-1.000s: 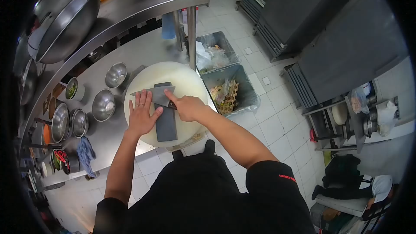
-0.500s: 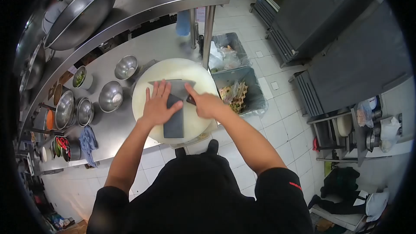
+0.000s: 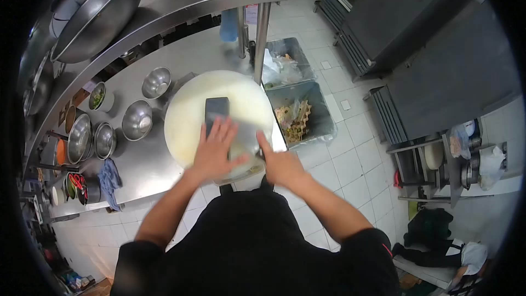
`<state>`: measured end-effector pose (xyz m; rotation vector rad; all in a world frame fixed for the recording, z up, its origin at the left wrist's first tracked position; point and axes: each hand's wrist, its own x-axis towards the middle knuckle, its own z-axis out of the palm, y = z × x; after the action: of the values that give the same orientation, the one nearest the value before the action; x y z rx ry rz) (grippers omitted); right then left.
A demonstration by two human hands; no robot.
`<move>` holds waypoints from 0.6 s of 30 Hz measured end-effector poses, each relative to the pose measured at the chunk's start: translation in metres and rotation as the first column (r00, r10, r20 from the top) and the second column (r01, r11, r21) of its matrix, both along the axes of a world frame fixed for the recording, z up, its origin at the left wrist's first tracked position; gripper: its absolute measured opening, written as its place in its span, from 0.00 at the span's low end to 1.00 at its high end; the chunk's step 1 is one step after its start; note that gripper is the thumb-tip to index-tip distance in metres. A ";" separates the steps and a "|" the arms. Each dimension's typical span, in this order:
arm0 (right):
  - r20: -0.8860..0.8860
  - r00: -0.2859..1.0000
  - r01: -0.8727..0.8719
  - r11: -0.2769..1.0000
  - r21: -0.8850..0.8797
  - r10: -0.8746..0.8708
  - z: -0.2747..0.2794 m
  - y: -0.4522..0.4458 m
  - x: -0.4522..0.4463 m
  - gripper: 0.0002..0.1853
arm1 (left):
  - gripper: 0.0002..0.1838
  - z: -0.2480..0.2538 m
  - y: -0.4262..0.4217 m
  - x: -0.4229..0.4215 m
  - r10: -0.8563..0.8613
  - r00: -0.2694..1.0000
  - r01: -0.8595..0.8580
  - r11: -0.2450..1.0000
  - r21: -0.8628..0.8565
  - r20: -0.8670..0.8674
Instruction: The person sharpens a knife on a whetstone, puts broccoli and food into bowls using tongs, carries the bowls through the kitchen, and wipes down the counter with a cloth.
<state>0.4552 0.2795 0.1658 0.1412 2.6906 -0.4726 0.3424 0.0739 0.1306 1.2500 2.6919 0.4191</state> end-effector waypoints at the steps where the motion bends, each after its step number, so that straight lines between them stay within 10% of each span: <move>1: 0.096 0.995 -0.003 1.000 -0.023 0.005 0.008 -0.008 0.016 0.53 | 0.53 0.005 -0.015 0.026 0.025 0.999 -0.024 1.000 -0.014 0.025; 11: -0.098 0.972 -0.224 0.966 -0.128 0.213 -0.023 -0.019 -0.120 0.53 | 0.48 0.003 -0.042 -0.063 0.289 0.957 -0.291 0.952 -0.095 -0.041; 18: -0.051 0.965 -0.262 0.939 -0.222 0.257 -0.014 -0.027 0.009 0.56 | 0.52 0.005 -0.064 0.086 0.293 0.956 -0.293 0.956 -0.016 0.028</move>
<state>0.4642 0.2521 0.1517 -0.2822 2.5990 -0.6942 0.4280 0.0102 0.1357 0.8332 2.8561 0.4513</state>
